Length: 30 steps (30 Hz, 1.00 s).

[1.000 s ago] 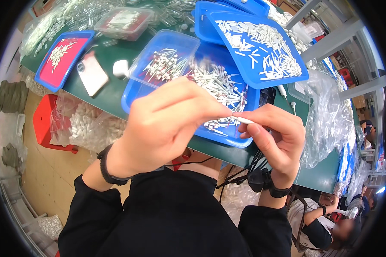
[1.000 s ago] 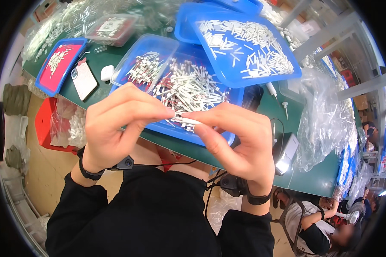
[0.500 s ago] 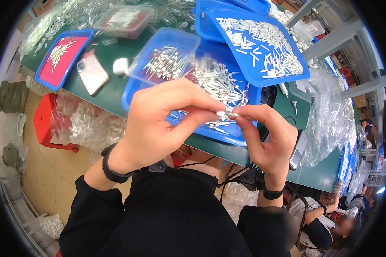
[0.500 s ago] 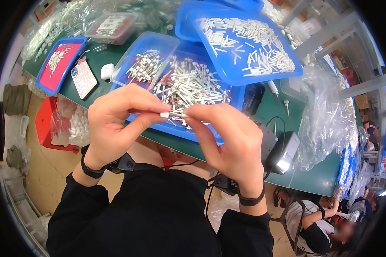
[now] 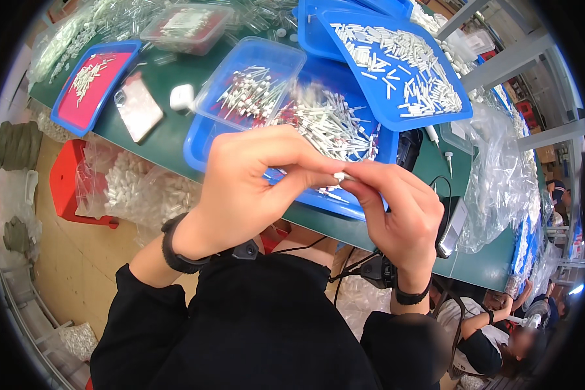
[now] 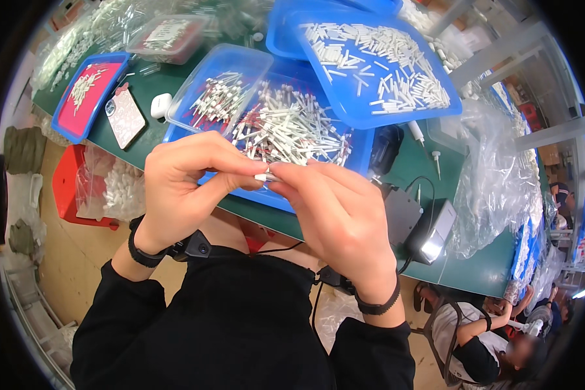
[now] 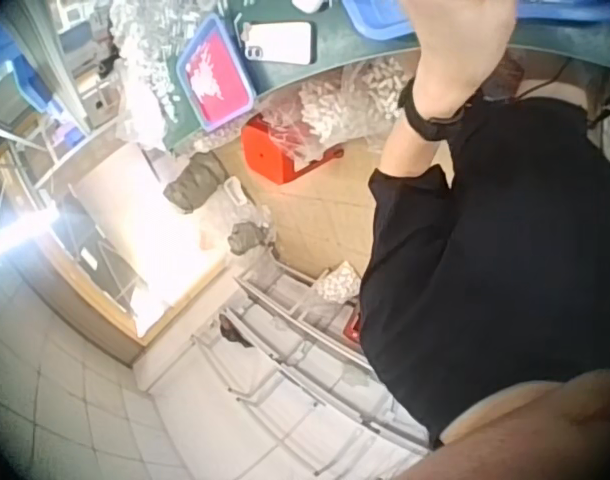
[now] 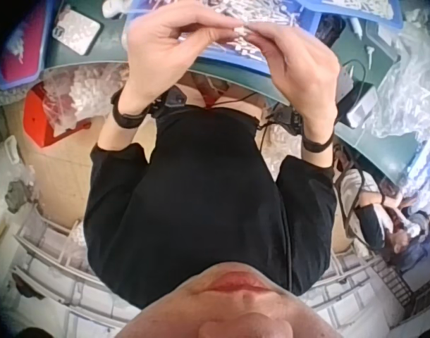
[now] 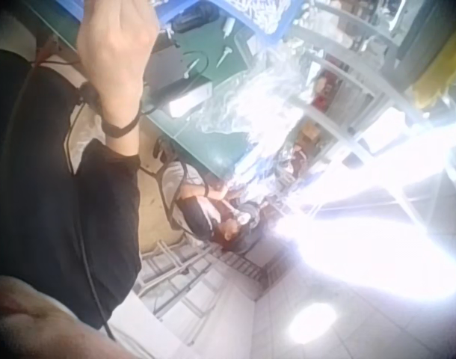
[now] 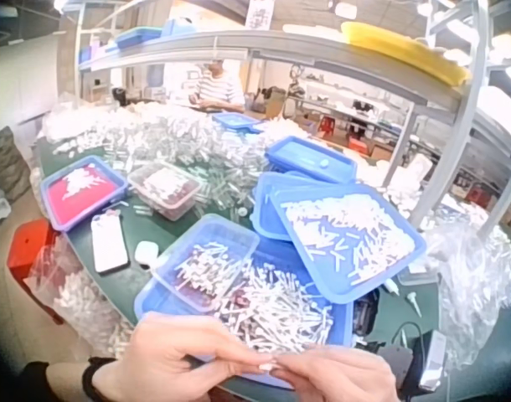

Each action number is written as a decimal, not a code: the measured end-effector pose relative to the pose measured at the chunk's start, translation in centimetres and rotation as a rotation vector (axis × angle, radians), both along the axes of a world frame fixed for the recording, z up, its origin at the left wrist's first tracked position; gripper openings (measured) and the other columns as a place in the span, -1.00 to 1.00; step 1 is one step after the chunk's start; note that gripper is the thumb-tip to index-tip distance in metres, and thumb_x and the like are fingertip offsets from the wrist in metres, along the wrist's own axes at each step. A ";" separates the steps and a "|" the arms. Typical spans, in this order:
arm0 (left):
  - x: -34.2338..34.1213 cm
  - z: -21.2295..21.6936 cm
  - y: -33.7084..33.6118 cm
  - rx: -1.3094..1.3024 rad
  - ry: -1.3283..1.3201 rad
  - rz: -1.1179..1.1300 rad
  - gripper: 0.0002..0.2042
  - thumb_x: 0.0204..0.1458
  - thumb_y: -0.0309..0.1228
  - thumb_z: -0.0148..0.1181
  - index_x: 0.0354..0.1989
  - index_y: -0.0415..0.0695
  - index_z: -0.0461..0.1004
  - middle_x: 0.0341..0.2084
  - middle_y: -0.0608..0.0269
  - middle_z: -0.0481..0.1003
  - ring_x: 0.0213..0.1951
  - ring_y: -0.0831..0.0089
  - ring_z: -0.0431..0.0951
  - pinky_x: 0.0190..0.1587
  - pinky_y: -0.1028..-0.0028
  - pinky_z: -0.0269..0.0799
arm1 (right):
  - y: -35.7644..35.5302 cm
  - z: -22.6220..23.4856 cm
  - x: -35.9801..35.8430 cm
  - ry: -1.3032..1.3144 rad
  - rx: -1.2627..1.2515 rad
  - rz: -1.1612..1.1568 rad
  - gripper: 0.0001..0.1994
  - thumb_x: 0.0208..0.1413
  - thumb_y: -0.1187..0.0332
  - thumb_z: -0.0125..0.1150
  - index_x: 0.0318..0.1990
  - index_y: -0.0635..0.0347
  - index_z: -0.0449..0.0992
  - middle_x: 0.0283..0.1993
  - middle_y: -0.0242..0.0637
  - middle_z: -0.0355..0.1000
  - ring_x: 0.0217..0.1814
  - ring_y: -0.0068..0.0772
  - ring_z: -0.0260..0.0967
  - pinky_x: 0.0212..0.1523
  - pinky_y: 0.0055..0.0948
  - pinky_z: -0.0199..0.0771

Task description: The person repeatedly picks small white cylindrical components and thin metal rods from blue trays on a workbench. They insert the rods into the components and place the assembled units into a separate tray. The process is continuous and repetitive throughout the clip.

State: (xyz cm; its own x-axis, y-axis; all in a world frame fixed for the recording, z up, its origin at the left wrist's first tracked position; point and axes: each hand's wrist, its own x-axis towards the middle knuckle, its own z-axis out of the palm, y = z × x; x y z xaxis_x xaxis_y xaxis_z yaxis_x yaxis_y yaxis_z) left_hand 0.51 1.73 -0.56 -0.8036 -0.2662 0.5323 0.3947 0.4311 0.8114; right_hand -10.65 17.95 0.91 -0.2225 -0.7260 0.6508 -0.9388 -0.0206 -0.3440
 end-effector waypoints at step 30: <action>-5.9 -6.3 -11.3 -0.588 -0.531 0.491 -0.87 -0.10 -0.50 0.09 -0.41 -0.29 0.50 -0.50 -0.04 0.54 -0.39 0.11 0.58 -0.29 0.29 0.45 | -4.5 -5.1 -18.0 0.070 0.368 -0.442 -0.83 -0.02 0.36 0.20 -0.31 0.25 0.51 -0.38 -0.10 0.52 -0.28 -0.02 0.46 -0.22 -0.16 0.43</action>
